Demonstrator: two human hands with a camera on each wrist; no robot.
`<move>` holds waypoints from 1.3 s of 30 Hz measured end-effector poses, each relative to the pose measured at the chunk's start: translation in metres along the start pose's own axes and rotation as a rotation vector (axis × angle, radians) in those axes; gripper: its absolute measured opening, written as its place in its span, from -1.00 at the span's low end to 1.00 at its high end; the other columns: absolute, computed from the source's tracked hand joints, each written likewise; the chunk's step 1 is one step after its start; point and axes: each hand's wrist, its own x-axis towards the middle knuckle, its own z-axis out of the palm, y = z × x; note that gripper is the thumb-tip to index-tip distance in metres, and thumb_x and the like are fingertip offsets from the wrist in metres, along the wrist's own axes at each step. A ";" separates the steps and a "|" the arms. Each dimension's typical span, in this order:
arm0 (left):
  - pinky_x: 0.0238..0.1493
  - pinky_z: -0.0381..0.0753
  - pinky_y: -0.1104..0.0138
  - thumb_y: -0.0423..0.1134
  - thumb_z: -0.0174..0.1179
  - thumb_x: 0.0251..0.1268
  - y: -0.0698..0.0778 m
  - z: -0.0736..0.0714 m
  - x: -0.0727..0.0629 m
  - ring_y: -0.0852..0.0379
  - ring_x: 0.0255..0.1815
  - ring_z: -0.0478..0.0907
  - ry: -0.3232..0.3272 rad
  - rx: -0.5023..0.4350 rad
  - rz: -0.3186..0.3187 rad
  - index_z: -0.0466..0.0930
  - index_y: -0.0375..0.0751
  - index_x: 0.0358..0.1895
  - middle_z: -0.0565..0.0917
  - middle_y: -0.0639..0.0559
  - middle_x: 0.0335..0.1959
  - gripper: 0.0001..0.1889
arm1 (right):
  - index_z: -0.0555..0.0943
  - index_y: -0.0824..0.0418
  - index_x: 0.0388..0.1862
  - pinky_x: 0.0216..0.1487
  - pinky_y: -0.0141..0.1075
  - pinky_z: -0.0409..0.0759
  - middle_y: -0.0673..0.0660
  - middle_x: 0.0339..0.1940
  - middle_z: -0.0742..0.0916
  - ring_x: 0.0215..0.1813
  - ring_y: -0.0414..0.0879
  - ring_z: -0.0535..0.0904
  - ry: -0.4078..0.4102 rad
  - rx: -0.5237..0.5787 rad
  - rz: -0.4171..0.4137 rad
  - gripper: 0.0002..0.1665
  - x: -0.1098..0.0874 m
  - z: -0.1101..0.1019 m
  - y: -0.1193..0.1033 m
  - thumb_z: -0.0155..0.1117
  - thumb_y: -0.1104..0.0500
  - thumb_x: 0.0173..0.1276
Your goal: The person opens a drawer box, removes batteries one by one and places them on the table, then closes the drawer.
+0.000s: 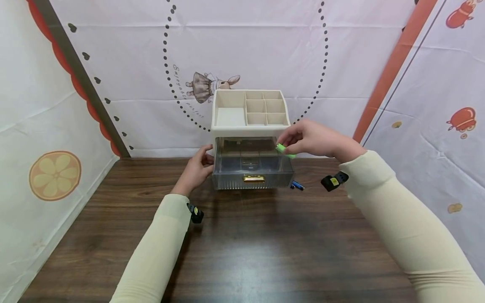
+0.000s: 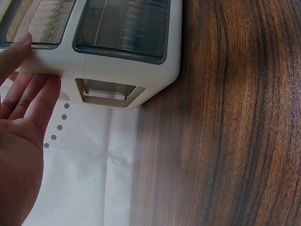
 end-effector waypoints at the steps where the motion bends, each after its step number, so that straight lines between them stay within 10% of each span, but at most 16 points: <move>1: 0.04 0.61 0.05 -0.26 0.22 0.34 0.000 0.000 0.000 -0.06 0.10 0.59 0.000 -0.002 0.002 0.14 0.09 0.47 0.59 -0.12 -0.03 -0.31 | 0.70 0.22 -0.08 -0.13 -0.30 0.61 0.10 -0.25 0.75 -0.18 -0.09 0.63 0.001 0.005 -0.002 -0.76 -0.001 -0.001 0.002 0.30 0.26 0.26; 39: 0.01 0.61 0.06 -0.23 0.20 0.36 -0.002 0.000 0.001 -0.05 0.09 0.59 -0.009 0.000 -0.002 0.12 0.15 0.48 0.58 -0.10 -0.02 -0.31 | 0.65 0.27 -0.03 -0.13 -0.27 0.62 0.15 -0.17 0.74 -0.19 -0.09 0.61 0.106 0.125 0.183 -0.75 -0.019 0.007 0.087 0.29 0.22 0.33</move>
